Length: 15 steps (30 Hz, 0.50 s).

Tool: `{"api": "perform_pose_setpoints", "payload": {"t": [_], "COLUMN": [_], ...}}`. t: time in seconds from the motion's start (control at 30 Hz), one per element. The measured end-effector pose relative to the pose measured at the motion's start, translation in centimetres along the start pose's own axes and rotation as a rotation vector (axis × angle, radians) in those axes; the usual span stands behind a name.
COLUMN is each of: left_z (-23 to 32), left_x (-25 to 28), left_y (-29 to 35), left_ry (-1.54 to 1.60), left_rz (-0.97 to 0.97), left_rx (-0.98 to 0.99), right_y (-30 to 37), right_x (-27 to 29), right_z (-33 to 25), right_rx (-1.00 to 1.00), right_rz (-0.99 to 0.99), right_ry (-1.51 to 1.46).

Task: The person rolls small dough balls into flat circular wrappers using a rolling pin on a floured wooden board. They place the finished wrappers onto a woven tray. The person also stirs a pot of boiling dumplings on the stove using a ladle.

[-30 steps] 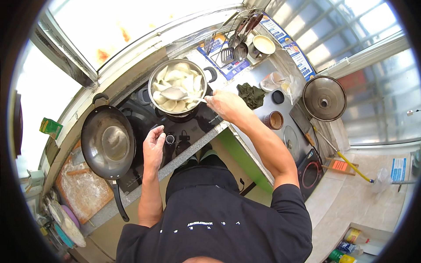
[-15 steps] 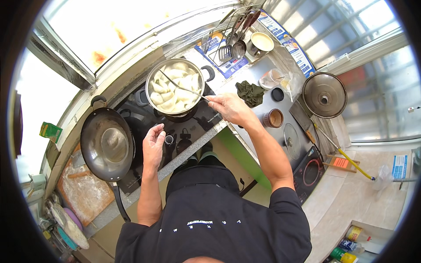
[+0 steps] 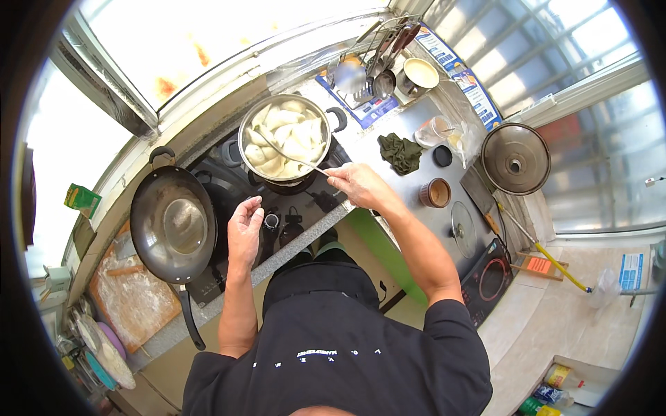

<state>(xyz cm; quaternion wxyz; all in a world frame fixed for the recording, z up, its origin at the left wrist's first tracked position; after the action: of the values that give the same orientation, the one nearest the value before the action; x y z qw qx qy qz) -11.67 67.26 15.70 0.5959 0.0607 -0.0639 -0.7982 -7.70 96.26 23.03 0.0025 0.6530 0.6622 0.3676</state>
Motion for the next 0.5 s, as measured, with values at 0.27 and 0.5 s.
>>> {"api": "perform_pose_setpoints", "payload": {"t": [0.27, 0.5], "left_z": [-0.8, -0.3], "left_x": [-0.4, -1.0], "left_y": [0.1, 0.5], "left_ry": [0.009, 0.048], "left_rz": [-0.02, -0.027], "left_rx": [-0.002, 0.001], "right_y": [-0.8, -3.7], "right_x": [0.1, -2.3], "right_z": [-3.5, -3.7], "right_rx": [0.079, 0.408], "right_rz": [0.099, 0.241], "right_ry": [0.017, 0.194]}}
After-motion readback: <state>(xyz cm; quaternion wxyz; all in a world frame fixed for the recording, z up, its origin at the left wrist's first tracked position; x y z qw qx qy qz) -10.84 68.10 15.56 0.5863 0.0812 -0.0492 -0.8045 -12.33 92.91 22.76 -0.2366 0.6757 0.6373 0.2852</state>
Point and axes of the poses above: each hand's wrist, its own y-axis away from the middle knuckle, its own x-axis out of the back of the hand, z = x × y, the point moved 8 cm from there along -y, towards the middle knuckle, and after that the axes turned 3 degrees about -x, right-handed, at the moved point
